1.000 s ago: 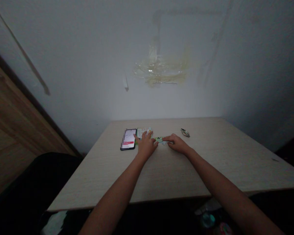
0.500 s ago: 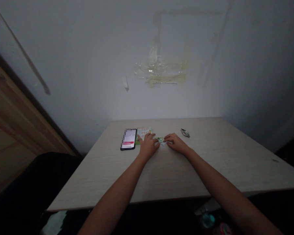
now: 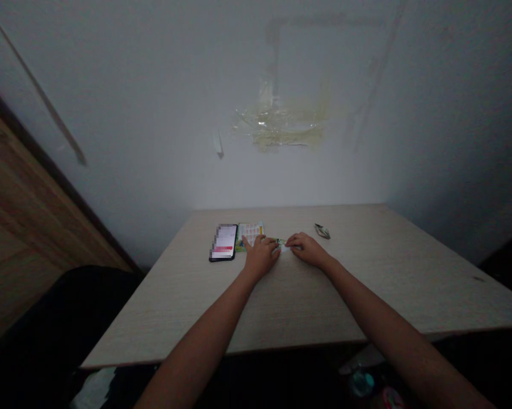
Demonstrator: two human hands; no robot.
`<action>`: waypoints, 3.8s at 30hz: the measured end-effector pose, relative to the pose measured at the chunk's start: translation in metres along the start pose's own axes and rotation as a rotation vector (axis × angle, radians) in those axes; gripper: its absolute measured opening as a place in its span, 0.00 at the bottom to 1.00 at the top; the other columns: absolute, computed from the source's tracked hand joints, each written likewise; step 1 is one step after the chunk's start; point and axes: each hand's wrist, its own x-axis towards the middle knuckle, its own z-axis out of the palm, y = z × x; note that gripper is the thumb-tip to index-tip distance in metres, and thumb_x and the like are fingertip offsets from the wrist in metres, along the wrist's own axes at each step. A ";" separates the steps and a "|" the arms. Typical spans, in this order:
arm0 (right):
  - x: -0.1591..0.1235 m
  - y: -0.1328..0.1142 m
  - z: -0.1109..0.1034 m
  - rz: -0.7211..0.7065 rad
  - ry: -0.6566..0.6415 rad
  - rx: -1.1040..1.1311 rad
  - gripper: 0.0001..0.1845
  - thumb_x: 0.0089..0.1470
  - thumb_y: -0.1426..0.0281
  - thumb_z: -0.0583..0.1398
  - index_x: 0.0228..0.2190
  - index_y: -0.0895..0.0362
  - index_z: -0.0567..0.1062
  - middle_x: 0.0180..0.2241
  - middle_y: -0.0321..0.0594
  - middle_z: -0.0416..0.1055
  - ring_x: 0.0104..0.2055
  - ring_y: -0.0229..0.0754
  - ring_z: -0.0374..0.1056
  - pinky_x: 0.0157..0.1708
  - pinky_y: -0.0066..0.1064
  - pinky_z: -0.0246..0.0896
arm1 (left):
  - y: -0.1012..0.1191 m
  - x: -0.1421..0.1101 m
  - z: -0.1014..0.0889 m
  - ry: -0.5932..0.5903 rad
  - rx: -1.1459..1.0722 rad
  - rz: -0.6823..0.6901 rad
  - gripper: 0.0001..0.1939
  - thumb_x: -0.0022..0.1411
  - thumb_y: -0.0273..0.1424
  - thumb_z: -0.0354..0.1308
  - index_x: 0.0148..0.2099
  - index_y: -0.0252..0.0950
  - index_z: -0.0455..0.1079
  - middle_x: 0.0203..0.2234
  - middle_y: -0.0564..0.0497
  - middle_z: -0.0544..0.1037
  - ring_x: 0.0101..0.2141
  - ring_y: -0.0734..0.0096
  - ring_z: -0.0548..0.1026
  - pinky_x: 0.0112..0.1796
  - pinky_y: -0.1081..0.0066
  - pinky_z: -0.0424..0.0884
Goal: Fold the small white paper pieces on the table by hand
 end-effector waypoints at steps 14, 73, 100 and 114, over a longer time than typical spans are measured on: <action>-0.001 0.000 0.003 -0.028 0.035 -0.015 0.15 0.55 0.76 0.59 0.41 0.53 0.81 0.43 0.43 0.76 0.49 0.46 0.67 0.53 0.42 0.62 | -0.003 0.001 0.005 -0.026 -0.007 -0.019 0.16 0.67 0.40 0.52 0.55 0.55 0.72 0.59 0.54 0.71 0.63 0.48 0.57 0.57 0.24 0.33; 0.000 -0.009 -0.008 0.005 -0.051 -0.164 0.14 0.57 0.76 0.59 0.43 0.55 0.81 0.39 0.44 0.75 0.44 0.45 0.68 0.48 0.36 0.62 | -0.001 0.003 0.003 0.004 -0.050 -0.082 0.13 0.59 0.46 0.61 0.45 0.54 0.78 0.58 0.51 0.70 0.61 0.44 0.57 0.57 0.26 0.30; -0.001 -0.012 -0.010 -0.053 -0.103 -0.188 0.14 0.55 0.76 0.61 0.42 0.54 0.81 0.36 0.43 0.71 0.41 0.43 0.65 0.42 0.34 0.59 | -0.008 0.005 -0.003 -0.047 -0.074 -0.037 0.12 0.60 0.47 0.60 0.45 0.57 0.78 0.58 0.58 0.71 0.62 0.44 0.57 0.58 0.26 0.30; -0.001 -0.011 -0.003 0.001 -0.080 -0.088 0.13 0.56 0.74 0.61 0.43 0.55 0.81 0.35 0.42 0.69 0.41 0.43 0.65 0.44 0.34 0.61 | -0.008 0.007 -0.004 -0.065 -0.052 -0.033 0.12 0.61 0.46 0.60 0.46 0.57 0.78 0.59 0.55 0.71 0.61 0.44 0.58 0.57 0.25 0.31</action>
